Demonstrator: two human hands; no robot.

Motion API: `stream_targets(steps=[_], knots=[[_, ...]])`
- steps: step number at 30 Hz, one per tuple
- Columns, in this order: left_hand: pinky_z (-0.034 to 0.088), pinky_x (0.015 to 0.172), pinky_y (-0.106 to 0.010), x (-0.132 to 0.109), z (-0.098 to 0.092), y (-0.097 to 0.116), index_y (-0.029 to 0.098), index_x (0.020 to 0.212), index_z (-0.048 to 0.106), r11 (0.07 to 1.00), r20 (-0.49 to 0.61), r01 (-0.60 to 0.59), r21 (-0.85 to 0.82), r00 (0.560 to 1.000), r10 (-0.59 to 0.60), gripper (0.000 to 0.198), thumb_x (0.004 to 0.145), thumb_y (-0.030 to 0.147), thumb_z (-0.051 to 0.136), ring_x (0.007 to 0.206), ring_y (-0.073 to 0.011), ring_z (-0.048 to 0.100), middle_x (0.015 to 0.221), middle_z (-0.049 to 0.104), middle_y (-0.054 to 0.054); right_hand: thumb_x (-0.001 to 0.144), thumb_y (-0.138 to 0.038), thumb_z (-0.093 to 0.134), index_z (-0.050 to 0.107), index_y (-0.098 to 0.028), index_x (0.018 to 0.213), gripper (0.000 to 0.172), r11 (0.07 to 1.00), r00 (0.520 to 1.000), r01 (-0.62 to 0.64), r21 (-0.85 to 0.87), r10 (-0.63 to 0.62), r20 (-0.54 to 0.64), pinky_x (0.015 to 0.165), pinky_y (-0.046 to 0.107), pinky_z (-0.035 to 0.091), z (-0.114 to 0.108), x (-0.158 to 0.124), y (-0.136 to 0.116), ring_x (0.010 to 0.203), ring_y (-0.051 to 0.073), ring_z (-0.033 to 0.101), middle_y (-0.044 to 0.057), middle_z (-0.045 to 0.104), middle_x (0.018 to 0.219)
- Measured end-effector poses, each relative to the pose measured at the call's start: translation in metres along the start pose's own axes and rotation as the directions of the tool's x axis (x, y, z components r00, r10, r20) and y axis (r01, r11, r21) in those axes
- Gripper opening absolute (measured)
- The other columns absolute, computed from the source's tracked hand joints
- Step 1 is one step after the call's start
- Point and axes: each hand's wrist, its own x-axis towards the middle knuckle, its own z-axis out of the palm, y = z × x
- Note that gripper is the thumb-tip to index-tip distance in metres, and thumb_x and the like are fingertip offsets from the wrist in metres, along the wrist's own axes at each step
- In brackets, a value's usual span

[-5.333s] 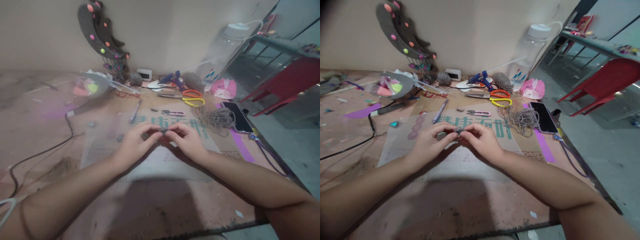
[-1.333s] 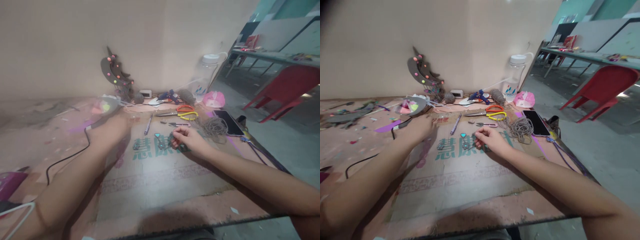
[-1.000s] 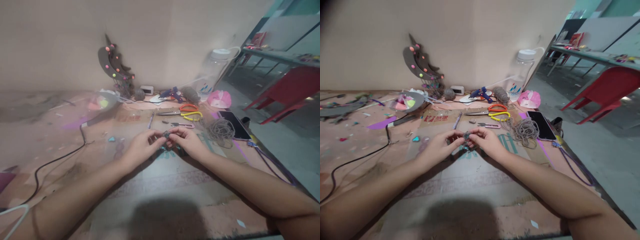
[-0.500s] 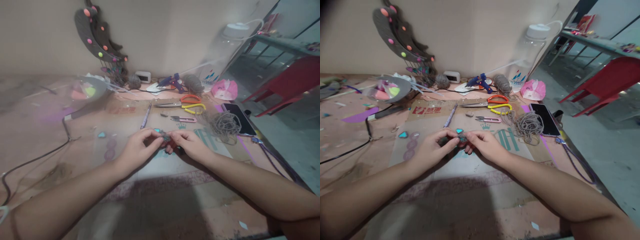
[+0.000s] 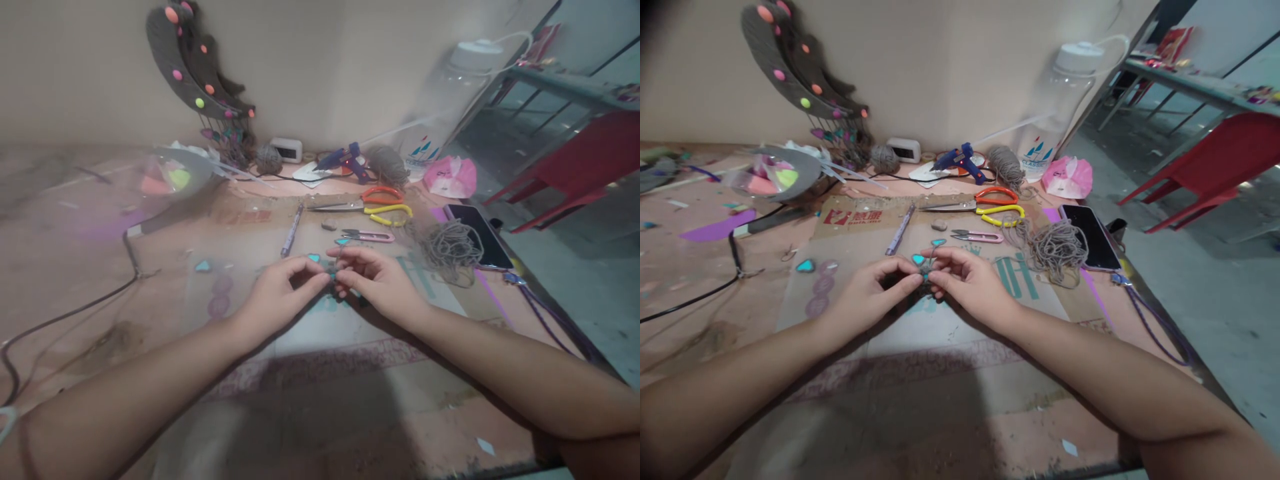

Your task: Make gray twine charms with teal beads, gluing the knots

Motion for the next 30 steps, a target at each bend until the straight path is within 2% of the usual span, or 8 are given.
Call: stream_targets(steps=[4,7,9,14,18,22,25,30], knots=[[0.055,0.079,-0.034,0.0005,-0.0004,-0.0012,0.021,0.101,0.073,1.0,-0.023,0.001,0.004,1.0,-0.001,0.02,0.086,0.034,0.068,0.085,-0.0201,0.07,0.096,0.077,-0.005,0.081,-0.025,0.074,0.07,-0.021,0.104,0.024,0.998,0.999,0.046,-0.053,-0.047,-0.006,0.06,0.025,0.056,0.0009,-0.0014,0.0038,0.062,0.01,0.061,-0.003,0.061,0.076],[0.054,0.087,-0.036,0.0002,-0.0012,-0.0002,0.023,0.095,0.074,0.998,-0.025,-0.04,0.047,0.999,0.041,0.015,0.088,0.034,0.066,0.092,-0.0218,0.07,0.099,0.078,-0.005,0.082,-0.025,0.073,0.068,-0.021,0.095,0.014,0.991,0.998,0.068,-0.118,-0.068,0.004,0.062,0.027,0.056,0.0013,-0.0038,0.0055,0.063,0.011,0.061,-0.001,0.064,0.076],[0.053,0.09,-0.036,0.0001,-0.0014,0.0005,0.024,0.09,0.074,0.995,-0.021,-0.063,0.079,0.998,0.065,0.013,0.089,0.033,0.065,0.093,-0.0218,0.07,0.096,0.078,-0.003,0.084,-0.025,0.07,0.069,-0.021,0.096,0.013,0.977,0.996,0.092,-0.192,-0.091,0.016,0.065,0.029,0.056,0.0008,-0.0056,0.0054,0.065,0.012,0.061,0.0,0.066,0.077],[0.051,0.077,-0.031,-0.0002,-0.0009,0.0019,0.022,0.079,0.066,0.993,-0.019,-0.073,0.096,0.997,0.075,0.011,0.087,0.028,0.062,0.08,-0.018,0.066,0.081,0.073,0.001,0.086,-0.023,0.068,0.07,-0.024,0.119,0.033,0.932,0.989,0.148,-0.331,-0.143,0.041,0.074,0.032,0.055,-0.0003,-0.0087,0.0038,0.071,0.013,0.065,0.001,0.07,0.084],[0.05,0.072,-0.031,-0.0008,-0.0011,0.0022,0.022,0.073,0.063,0.991,-0.022,-0.067,0.119,0.997,0.071,0.017,0.088,0.031,0.063,0.074,-0.0179,0.064,0.074,0.069,0.001,0.085,-0.024,0.071,0.066,-0.023,0.118,0.033,0.972,0.995,0.101,-0.214,-0.096,0.033,0.072,0.03,0.056,0.0003,-0.0069,0.0032,0.071,0.013,0.065,0.0,0.069,0.083],[0.053,0.082,-0.034,-0.0015,-0.0019,0.0012,0.023,0.087,0.074,0.993,-0.03,-0.087,0.075,0.996,0.089,0.016,0.092,0.034,0.063,0.085,-0.0205,0.068,0.088,0.076,-0.003,0.085,-0.036,0.073,0.056,-0.023,0.116,0.037,0.997,0.999,0.045,-0.062,-0.046,-0.007,0.069,0.029,0.056,-0.002,-0.0021,0.0014,0.071,0.013,0.065,-0.001,0.066,0.083],[0.054,0.087,-0.037,-0.0021,-0.0027,0.0007,0.025,0.089,0.077,0.991,-0.058,-0.113,0.078,0.991,0.118,0.016,0.092,0.033,0.064,0.089,-0.0216,0.07,0.092,0.078,-0.004,0.085,-0.047,0.073,0.052,-0.022,0.116,0.045,1.0,1.0,0.009,-0.013,-0.009,0.006,0.067,0.029,0.056,-0.0045,0.0004,0.0008,0.069,0.013,0.064,0.0,0.067,0.085],[0.055,0.091,-0.038,-0.0037,-0.0025,0.0001,0.026,0.096,0.078,0.99,-0.106,-0.1,0.095,0.988,0.11,0.013,0.089,0.034,0.069,0.093,-0.0222,0.071,0.098,0.079,-0.003,0.083,-0.049,0.074,0.05,-0.023,0.091,0.036,0.999,0.999,0.021,-0.048,-0.023,-0.032,0.064,0.028,0.054,-0.004,-0.0017,0.0014,0.064,0.012,0.061,-0.004,0.062,0.077]])
